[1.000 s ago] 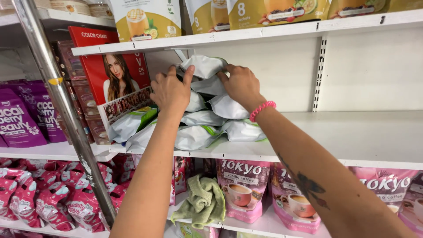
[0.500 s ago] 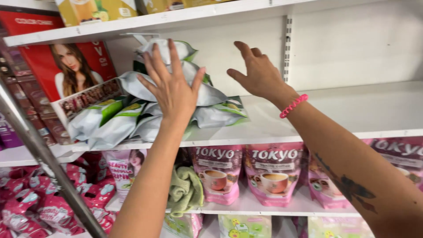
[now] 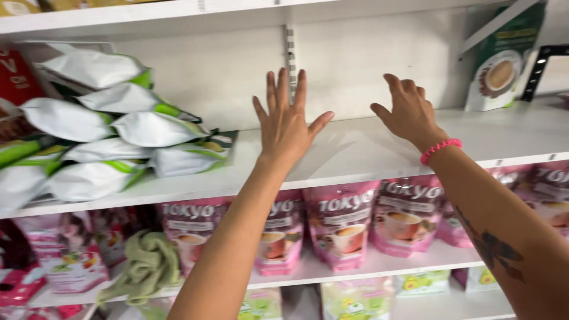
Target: The person wipes a shelf with a cloth, then picks up multiple green bags of collagen chia coffee mix from a lower area and places them onto the shelf. The person arranges the bags in rows and continues to wipe the shelf surface.
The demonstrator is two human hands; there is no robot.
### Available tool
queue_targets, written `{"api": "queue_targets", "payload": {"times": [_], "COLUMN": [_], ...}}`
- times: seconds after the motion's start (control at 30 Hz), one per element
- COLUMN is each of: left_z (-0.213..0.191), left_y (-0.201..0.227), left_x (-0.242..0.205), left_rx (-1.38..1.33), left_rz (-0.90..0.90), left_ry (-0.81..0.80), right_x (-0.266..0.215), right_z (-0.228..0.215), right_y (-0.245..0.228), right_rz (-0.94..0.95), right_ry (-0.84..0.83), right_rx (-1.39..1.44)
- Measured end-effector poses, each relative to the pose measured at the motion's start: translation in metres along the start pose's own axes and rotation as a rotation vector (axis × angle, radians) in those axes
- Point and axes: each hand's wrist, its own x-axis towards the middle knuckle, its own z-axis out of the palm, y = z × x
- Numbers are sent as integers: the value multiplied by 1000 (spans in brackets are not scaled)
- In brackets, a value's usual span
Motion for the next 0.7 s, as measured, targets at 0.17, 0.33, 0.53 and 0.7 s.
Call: {"api": "queue_targets", "payload": {"times": [0.17, 0.33, 0.53, 0.7], "left_z": [71, 112, 162, 200], "left_y": [110, 220, 316, 361], "left_x": [25, 53, 89, 119], "left_rx": [-107, -184, -254, -363], "left_rz": [-33, -54, -100, -218], "left_ry": [-157, -279, -512, -727], "right_x": [4, 16, 51, 68], "right_z": [-6, -33, -6, 14], "right_y": [142, 237, 358, 416], "right_rz": [-56, -6, 121, 164], "right_ry": [43, -15, -101, -114], "right_rx": [-52, -121, -62, 102]}}
